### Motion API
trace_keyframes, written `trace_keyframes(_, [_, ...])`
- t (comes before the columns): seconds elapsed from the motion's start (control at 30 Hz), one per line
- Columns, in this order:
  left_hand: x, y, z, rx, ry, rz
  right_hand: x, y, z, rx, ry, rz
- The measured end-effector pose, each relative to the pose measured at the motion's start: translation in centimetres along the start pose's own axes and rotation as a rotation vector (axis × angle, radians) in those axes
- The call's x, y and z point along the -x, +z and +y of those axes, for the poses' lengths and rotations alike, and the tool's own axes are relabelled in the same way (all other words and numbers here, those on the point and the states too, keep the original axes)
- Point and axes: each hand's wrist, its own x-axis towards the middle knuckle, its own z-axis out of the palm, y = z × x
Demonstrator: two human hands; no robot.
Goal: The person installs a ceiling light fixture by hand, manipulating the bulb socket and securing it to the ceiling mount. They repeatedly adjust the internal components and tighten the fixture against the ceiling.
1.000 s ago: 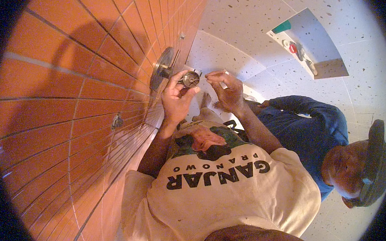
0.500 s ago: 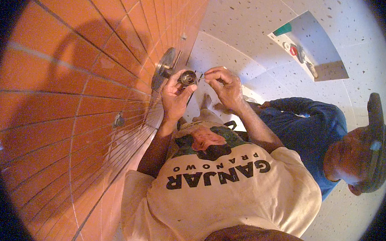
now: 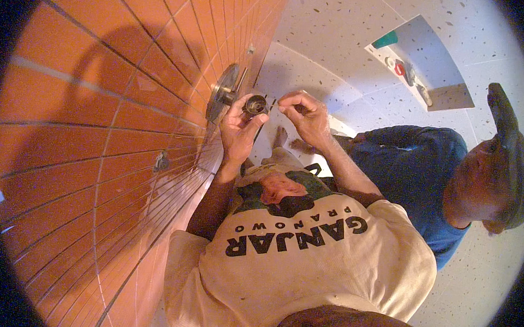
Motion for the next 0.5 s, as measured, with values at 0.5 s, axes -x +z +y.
trace_keyframes(0.5, [-0.8, -1.1, -1.2, 0.323, -0.182, 0.139, 0.2, -0.2, 0.8, -0.075, 0.273, 0.062])
